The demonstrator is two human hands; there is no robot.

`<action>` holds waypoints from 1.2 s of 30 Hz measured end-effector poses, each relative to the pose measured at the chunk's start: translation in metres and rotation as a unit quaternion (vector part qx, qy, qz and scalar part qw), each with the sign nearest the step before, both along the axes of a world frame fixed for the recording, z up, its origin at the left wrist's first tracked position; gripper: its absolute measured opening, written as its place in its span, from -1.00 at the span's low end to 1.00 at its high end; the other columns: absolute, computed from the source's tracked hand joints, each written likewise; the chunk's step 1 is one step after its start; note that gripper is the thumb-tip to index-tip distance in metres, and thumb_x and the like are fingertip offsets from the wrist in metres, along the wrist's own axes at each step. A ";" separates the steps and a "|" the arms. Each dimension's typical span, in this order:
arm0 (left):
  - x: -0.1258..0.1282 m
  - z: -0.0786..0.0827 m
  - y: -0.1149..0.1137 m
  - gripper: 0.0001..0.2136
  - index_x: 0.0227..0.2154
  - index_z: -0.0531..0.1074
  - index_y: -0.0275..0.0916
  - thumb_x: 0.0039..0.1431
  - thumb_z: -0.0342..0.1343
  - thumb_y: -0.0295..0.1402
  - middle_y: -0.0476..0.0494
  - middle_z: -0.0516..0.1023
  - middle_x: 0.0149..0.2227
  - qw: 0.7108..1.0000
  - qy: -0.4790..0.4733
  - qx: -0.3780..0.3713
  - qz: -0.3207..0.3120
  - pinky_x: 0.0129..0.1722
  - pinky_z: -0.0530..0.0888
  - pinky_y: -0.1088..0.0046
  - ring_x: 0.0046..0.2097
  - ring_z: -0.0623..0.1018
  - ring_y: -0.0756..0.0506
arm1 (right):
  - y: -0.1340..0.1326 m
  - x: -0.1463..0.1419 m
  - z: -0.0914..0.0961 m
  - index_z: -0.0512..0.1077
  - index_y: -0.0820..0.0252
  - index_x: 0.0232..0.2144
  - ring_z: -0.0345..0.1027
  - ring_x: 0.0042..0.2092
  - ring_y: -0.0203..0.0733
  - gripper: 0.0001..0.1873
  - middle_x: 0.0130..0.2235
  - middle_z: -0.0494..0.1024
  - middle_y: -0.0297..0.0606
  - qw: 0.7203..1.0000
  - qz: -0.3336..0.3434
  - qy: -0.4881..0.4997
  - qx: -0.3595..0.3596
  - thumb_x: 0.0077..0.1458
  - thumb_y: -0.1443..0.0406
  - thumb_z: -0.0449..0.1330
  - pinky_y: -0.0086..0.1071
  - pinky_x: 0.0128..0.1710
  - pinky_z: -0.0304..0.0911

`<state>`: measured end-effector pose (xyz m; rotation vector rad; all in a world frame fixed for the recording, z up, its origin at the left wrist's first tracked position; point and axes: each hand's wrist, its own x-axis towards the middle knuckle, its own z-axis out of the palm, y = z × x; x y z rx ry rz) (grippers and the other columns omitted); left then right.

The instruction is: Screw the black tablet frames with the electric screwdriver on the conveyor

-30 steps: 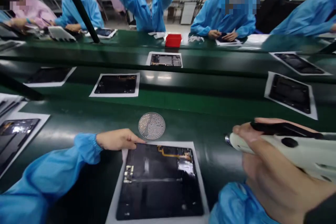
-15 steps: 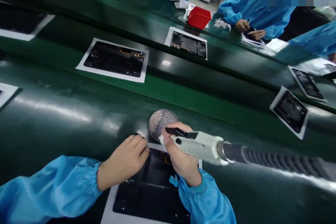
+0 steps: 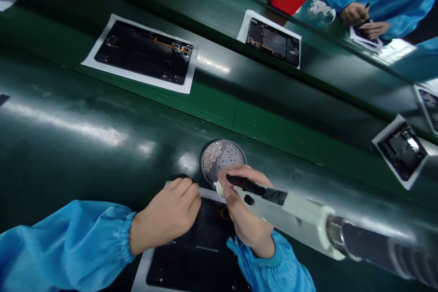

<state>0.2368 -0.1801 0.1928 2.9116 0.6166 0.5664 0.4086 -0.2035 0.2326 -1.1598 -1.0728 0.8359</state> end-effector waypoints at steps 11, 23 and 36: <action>0.001 0.002 0.001 -0.86 -0.47 0.39 -0.34 0.16 0.04 -0.60 -0.16 0.36 -0.43 1.000 -0.010 -0.012 0.001 -0.45 0.29 0.33 -0.38 0.40 -0.15 | -0.001 0.001 -0.004 0.51 0.07 -0.17 0.41 -0.29 -0.15 -0.72 -0.36 0.50 -0.30 1.000 0.005 -0.006 0.004 0.08 0.47 0.24 -0.17 -0.28 0.40; 0.002 0.004 0.005 -0.91 -0.46 0.41 -0.34 0.13 0.10 -0.59 -0.18 0.38 -0.40 0.999 -0.007 -0.030 -0.021 -0.43 0.37 0.30 -0.35 0.39 -0.16 | -0.020 0.006 0.024 0.55 0.05 -0.15 0.35 -0.31 -0.14 -0.73 -0.39 0.45 -0.30 0.998 -0.048 0.006 0.043 0.09 0.43 0.25 -0.14 -0.30 0.35; 0.024 -0.017 -0.002 -0.91 -0.29 0.46 -0.35 0.32 0.07 -0.49 -0.15 0.42 -0.34 0.995 -0.025 -0.067 -0.071 -0.35 0.37 0.30 -0.29 0.40 -0.17 | -0.053 0.010 0.002 0.51 0.07 -0.13 0.39 -0.24 -0.14 -0.72 -0.32 0.46 -0.29 0.998 -0.055 -0.009 0.011 0.12 0.45 0.23 -0.15 -0.23 0.34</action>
